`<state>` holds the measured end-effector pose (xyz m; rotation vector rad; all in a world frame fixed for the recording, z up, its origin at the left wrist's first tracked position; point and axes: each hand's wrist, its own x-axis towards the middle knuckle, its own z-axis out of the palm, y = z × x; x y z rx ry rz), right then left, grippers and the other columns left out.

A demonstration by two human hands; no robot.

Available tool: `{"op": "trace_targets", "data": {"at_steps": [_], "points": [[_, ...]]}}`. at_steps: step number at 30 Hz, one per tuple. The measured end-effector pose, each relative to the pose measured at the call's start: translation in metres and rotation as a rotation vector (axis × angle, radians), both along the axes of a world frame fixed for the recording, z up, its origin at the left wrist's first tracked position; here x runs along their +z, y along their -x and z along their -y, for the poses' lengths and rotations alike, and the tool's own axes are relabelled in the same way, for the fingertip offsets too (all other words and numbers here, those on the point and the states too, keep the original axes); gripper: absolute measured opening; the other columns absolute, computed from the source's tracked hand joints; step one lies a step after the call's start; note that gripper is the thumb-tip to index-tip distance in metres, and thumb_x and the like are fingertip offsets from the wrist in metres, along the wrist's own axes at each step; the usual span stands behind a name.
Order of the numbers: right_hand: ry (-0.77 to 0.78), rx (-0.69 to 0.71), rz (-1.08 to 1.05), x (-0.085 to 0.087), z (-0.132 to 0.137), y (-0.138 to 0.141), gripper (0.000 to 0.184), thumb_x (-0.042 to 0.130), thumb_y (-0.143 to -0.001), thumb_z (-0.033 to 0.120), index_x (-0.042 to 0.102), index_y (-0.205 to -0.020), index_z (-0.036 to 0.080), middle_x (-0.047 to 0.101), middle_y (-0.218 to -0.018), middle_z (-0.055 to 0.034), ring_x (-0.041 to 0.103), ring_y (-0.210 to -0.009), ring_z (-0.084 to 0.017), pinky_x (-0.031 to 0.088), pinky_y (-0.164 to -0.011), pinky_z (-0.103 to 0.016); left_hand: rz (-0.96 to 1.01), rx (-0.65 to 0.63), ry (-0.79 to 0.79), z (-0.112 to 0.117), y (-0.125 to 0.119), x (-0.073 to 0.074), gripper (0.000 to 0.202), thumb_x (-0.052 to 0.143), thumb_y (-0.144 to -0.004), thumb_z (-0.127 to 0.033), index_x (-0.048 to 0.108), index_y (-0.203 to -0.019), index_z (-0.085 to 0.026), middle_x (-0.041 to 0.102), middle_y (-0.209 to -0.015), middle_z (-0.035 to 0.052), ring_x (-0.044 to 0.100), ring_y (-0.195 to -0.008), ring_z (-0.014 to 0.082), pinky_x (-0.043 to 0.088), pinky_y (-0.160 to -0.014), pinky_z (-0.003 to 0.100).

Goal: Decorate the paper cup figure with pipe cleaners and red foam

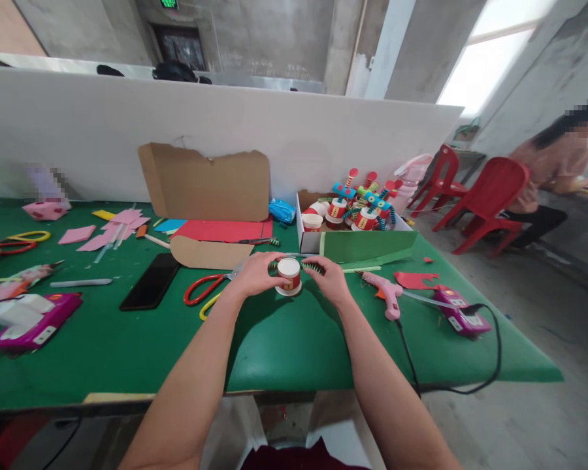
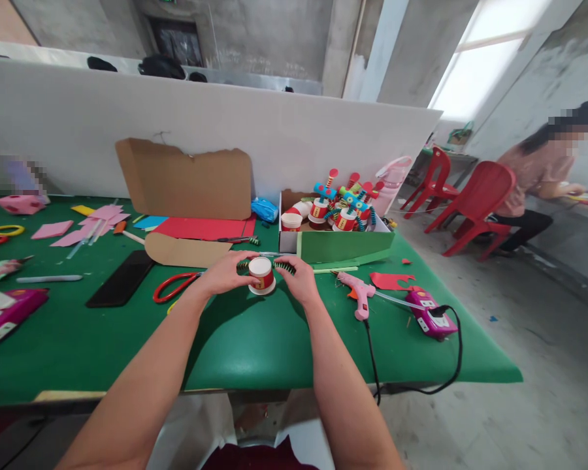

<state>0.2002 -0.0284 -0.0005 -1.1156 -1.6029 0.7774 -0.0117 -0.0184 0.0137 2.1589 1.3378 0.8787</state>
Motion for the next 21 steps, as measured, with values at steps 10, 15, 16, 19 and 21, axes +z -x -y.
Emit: {"op": "trace_targets", "data": {"at_steps": [10,15,16,19,21], "points": [[0.003,0.001,0.029,0.0017,0.0009,-0.0001,0.018,0.063,-0.073,0.026,0.072,-0.088,0.022,0.072,-0.097,-0.0051,0.064,-0.092,-0.022,0.046,-0.089,-0.037,-0.033,-0.01,0.012,0.0036,-0.0041,0.0046,0.051,0.077,-0.06,-0.044,0.069,-0.108,-0.029,0.069,-0.109,0.0072,0.058,-0.103,0.0323,0.044,-0.089,0.042],[-0.003,0.007,0.037,0.0014,0.0011,0.0001,0.017,0.063,-0.073,0.025,0.072,-0.088,0.023,0.073,-0.097,-0.0045,0.064,-0.092,-0.022,0.046,-0.09,-0.038,-0.031,-0.011,0.005,0.0027,-0.004,0.0045,0.047,0.077,-0.06,-0.044,0.07,-0.103,-0.029,0.07,-0.107,0.0058,0.059,-0.101,0.0312,0.044,-0.089,0.041],[-0.007,0.007,0.033,0.001,0.001,0.0002,0.017,0.063,-0.073,0.025,0.073,-0.088,0.023,0.073,-0.096,-0.0044,0.064,-0.092,-0.022,0.046,-0.09,-0.038,-0.036,-0.012,0.005,0.0026,-0.004,0.0043,0.047,0.077,-0.06,-0.044,0.07,-0.103,-0.029,0.07,-0.107,0.0057,0.059,-0.101,0.0311,0.044,-0.089,0.041],[-0.015,0.004,0.022,-0.0004,0.0006,0.0007,0.017,0.063,-0.073,0.024,0.073,-0.087,0.023,0.073,-0.095,-0.0041,0.064,-0.091,-0.021,0.046,-0.09,-0.037,-0.021,-0.018,-0.008,0.0025,-0.004,0.0035,0.047,0.077,-0.06,-0.045,0.071,-0.103,-0.029,0.07,-0.107,0.0058,0.059,-0.1,0.0309,0.045,-0.088,0.04],[-0.018,0.007,0.024,-0.001,0.0006,0.0011,0.017,0.063,-0.073,0.023,0.073,-0.087,0.023,0.073,-0.094,-0.004,0.064,-0.09,-0.021,0.046,-0.09,-0.037,-0.008,-0.021,-0.012,0.0026,-0.0039,0.0029,0.047,0.077,-0.06,-0.045,0.071,-0.104,-0.029,0.07,-0.105,0.0063,0.059,-0.1,0.0313,0.045,-0.088,0.041]]}}
